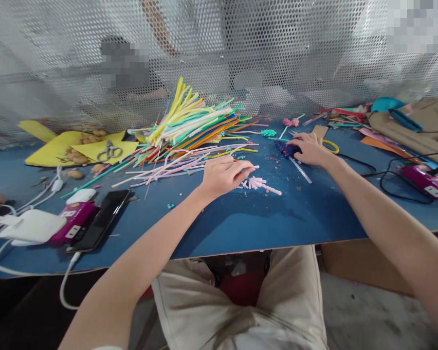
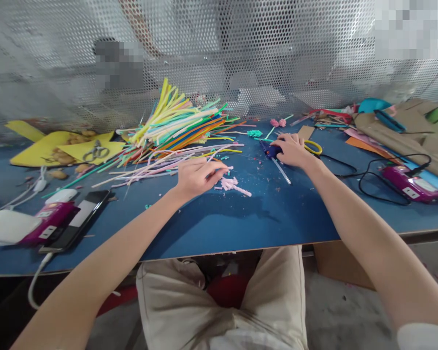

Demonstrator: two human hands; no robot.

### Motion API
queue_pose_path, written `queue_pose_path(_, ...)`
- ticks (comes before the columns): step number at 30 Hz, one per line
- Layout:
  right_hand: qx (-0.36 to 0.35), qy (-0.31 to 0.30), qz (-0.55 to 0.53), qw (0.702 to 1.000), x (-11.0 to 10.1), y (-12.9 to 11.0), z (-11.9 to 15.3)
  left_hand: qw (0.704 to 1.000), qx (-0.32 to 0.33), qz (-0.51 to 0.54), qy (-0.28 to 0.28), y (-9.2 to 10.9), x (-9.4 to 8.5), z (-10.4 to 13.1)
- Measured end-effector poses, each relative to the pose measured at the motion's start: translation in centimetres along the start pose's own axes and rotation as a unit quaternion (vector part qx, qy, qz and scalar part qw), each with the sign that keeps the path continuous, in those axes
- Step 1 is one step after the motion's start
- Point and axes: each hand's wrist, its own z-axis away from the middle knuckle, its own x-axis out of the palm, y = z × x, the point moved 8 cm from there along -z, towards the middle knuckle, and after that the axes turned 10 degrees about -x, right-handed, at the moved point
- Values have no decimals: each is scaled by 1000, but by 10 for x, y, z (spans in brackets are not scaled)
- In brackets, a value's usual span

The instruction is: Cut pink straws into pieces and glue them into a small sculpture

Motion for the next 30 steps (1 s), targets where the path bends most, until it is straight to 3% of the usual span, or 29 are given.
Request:
queue_pose_path(6,-47,3,-9,999,-7,-10,-7,999,-28,35,-11,-8,3,3)
queue_pose_path(10,-59,119,-77,988,-38,-9,-4,999,-26,22,0,-10,3,4)
queue_pose_path(14,-51,196,-239,950,-63,-19,3,997,-9,41,71,-6,-9,3)
queue_pose_path(18,-57,167,-458,871,-63,-54,8,994,-44,31,90,-9,-11,3)
queue_pose_path(21,-78,146,-555,815,-59,-84,12,993,-92,3,78,-17,-8,4)
queue_pose_path(25,-78,93,-582,804,-46,-109,16,992,-108,0,65,-21,-4,6)
queue_pose_path(30,-99,94,-573,808,-45,-118,18,994,-106,11,32,-18,2,4)
